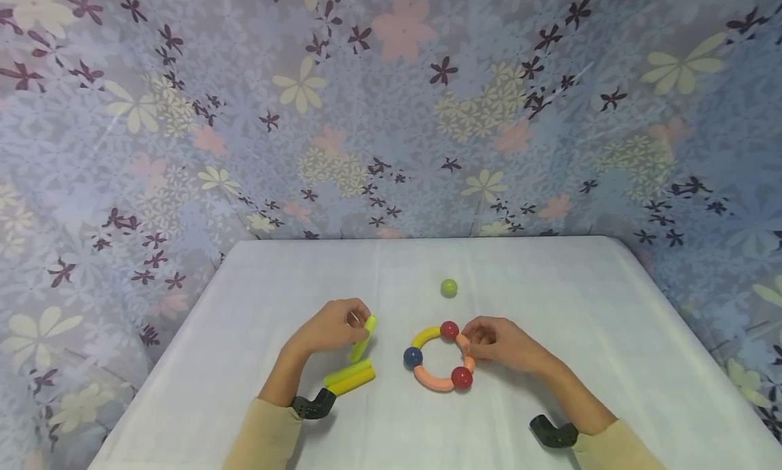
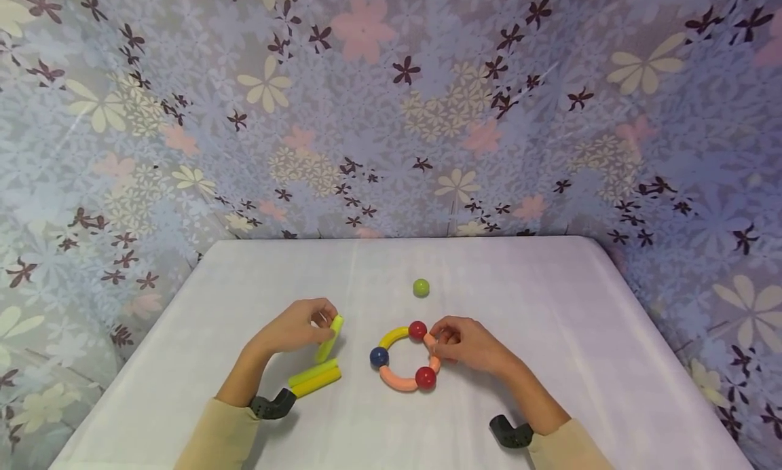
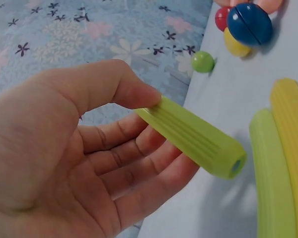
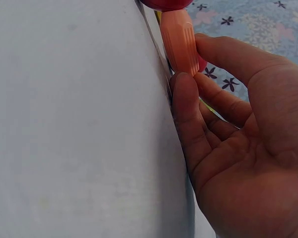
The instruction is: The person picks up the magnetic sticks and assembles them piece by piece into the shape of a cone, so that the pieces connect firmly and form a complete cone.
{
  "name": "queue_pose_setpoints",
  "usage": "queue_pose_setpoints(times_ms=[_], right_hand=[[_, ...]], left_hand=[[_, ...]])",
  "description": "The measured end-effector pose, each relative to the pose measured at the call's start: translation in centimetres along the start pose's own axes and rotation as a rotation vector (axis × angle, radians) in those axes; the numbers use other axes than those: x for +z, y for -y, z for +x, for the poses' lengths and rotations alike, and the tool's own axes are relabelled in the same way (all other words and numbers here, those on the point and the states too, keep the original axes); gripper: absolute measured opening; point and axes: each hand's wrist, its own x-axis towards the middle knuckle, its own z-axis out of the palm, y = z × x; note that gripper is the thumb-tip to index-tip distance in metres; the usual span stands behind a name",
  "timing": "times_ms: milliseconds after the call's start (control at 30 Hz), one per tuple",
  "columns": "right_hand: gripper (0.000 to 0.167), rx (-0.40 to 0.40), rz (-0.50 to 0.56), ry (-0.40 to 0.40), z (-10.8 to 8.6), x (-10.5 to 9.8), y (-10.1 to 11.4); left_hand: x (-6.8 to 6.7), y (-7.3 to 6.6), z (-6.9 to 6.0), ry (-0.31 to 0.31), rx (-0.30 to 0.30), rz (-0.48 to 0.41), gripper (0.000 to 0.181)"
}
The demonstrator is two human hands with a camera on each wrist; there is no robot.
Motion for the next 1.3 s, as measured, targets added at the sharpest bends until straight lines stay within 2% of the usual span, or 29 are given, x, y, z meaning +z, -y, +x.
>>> queue_pose_setpoints(times_ms=[267, 400, 833, 1100, 1300], right_hand=[[0.032, -0.007, -0.012, -0.017, 0.0, 0.0, -0.1], [0.030, -0.002, -0.005, -0.018, 0.3, 0.3, 0.0], [0.031, 0.027, 0.026, 0.000, -0.1, 0.2, -0.1], [0.031, 0.044, 0.011, -0.003, -0.1, 0.2, -0.1], [0.031, 0.039, -0.001, 0.009, -0.1, 0.3, 0.3]], left_hand=[[0.4, -2.8, 1.6, -0.053, 0.032, 0.049, 0.023], [0.5, -3.6, 2.5, -0.099, 0.056, 0.052, 0.023], [3.4, -5.5, 5.1, -0.231, 0.143, -0.061, 0.025], [4.7, -7.0, 6.1, -0.215, 0.177, -0.091, 0.026], [5.5, -7.4, 6.6, -0.218, 0.191, -0.111, 0.026]])
